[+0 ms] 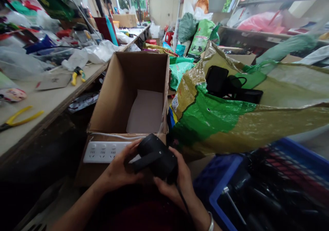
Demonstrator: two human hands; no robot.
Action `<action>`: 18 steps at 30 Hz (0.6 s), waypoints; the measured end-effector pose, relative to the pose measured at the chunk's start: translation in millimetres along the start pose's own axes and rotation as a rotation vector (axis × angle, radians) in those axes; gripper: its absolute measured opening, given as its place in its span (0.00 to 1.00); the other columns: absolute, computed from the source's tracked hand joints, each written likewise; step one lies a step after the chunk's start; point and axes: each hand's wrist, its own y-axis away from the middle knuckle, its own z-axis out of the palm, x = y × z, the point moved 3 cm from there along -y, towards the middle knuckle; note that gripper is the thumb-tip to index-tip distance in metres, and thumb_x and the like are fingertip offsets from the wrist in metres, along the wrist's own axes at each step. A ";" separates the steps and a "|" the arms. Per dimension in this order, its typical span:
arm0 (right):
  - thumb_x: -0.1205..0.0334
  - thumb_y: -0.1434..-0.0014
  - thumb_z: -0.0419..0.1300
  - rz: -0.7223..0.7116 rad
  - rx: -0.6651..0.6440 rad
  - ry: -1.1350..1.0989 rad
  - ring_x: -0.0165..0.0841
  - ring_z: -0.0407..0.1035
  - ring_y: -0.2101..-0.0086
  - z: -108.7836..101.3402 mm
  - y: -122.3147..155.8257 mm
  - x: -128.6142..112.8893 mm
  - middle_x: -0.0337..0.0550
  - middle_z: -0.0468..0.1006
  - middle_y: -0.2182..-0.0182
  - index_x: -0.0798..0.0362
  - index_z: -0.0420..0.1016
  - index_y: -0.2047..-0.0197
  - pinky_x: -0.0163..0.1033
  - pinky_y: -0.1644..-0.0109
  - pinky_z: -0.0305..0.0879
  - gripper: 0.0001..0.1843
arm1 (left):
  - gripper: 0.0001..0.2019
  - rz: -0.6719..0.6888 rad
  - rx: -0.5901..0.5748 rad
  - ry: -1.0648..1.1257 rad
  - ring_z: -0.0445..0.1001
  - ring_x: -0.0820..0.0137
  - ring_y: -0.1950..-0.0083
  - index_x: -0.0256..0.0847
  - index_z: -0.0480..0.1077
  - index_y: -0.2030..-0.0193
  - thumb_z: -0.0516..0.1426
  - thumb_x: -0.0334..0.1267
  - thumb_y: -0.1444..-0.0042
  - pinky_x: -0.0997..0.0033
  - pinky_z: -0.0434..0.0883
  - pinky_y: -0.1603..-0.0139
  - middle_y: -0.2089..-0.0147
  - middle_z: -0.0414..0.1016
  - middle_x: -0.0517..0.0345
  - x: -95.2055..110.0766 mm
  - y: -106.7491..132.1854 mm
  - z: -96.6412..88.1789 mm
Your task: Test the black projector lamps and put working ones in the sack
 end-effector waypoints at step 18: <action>0.57 0.69 0.74 0.356 -0.367 -0.474 0.42 0.68 0.55 -124.3 52.6 11.2 0.42 0.73 0.54 0.48 0.67 0.45 0.43 0.51 0.64 0.45 | 0.39 0.123 -0.522 -0.121 0.71 0.55 0.44 0.63 0.67 0.45 0.68 0.29 0.67 0.61 0.70 0.45 0.42 0.70 0.62 24.6 -35.2 66.9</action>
